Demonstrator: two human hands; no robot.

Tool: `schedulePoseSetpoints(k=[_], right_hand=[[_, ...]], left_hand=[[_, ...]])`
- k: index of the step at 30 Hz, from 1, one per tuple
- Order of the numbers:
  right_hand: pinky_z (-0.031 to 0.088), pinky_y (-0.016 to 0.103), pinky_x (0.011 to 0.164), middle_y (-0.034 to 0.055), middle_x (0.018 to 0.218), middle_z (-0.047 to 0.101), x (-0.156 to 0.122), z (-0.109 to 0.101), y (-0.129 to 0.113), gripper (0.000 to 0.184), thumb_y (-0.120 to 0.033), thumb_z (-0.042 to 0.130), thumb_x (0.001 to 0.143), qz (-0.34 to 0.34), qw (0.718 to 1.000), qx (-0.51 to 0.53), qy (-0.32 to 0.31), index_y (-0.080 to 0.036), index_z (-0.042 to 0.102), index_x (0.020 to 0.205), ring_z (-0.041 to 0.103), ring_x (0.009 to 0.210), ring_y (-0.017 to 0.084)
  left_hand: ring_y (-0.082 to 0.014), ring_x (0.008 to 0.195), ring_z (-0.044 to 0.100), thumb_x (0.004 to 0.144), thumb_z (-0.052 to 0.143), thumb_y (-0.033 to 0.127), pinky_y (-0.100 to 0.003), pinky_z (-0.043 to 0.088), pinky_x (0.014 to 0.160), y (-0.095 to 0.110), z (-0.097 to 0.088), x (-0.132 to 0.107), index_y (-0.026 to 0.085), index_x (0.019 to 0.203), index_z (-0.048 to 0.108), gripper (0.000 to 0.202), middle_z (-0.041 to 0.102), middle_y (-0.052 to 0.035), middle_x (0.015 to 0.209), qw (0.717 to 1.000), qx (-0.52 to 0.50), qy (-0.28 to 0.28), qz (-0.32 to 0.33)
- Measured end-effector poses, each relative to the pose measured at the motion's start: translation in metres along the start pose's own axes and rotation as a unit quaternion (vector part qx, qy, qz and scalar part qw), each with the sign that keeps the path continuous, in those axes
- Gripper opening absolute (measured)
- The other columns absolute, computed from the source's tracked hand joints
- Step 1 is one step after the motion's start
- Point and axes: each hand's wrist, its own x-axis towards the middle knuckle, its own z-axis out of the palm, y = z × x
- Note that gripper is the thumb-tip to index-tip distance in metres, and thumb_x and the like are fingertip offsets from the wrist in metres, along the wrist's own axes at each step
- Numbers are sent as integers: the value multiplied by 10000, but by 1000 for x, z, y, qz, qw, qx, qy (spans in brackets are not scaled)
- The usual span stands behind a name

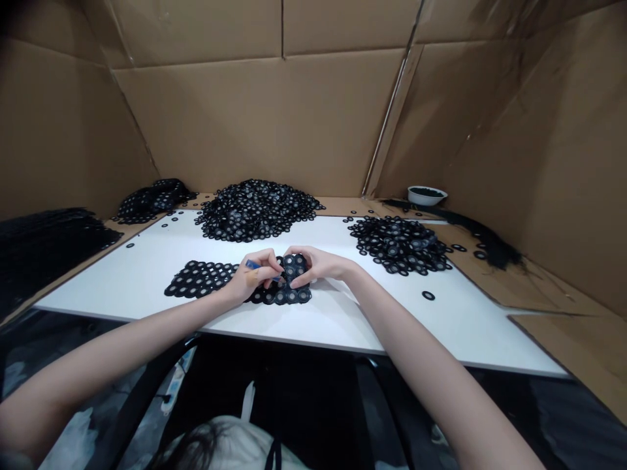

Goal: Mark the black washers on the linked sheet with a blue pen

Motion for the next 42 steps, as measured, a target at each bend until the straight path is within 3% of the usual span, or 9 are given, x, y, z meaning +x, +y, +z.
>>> schedulePoseSetpoints(k=[12,17,24,30,42], right_hand=[[396,218,626,-36,788,518,1,1,-3,357,-293,765,601,-23,999,-23,-32,-167,508,814,499,720,114],[382,217,621,-37,792,510,1,-1,-3,364,-314,762,606,-17,999,-36,-32,-171,516,833,481,719,114],[366,226,617,-29,809,497,2,-1,0,408,-368,755,625,1,998,-60,-36,-176,545,918,458,729,125],[353,230,621,-20,784,490,2,-3,4,316,-431,653,745,-5,997,-74,-21,-163,548,876,443,718,122],[391,264,704,14,877,570,4,-4,11,364,-410,665,728,-19,996,-88,-27,-146,593,969,499,807,160]], left_hand=[[-87,538,429,728,499,195,-207,333,553,-9,-2,-4,129,736,563,93,473,32,573,991,92,-89,45],[-79,497,436,699,520,182,-198,327,514,-3,1,-4,127,713,576,81,484,35,548,995,61,-68,26],[-55,408,397,669,538,126,-220,423,566,-6,-2,3,135,627,558,48,417,71,431,999,-1,26,35],[-59,450,437,705,541,144,-191,348,492,-10,-3,3,136,661,566,51,475,48,523,997,22,38,67],[-68,474,445,733,538,151,-199,343,515,-7,-2,2,135,670,565,70,487,40,525,996,38,41,76]])
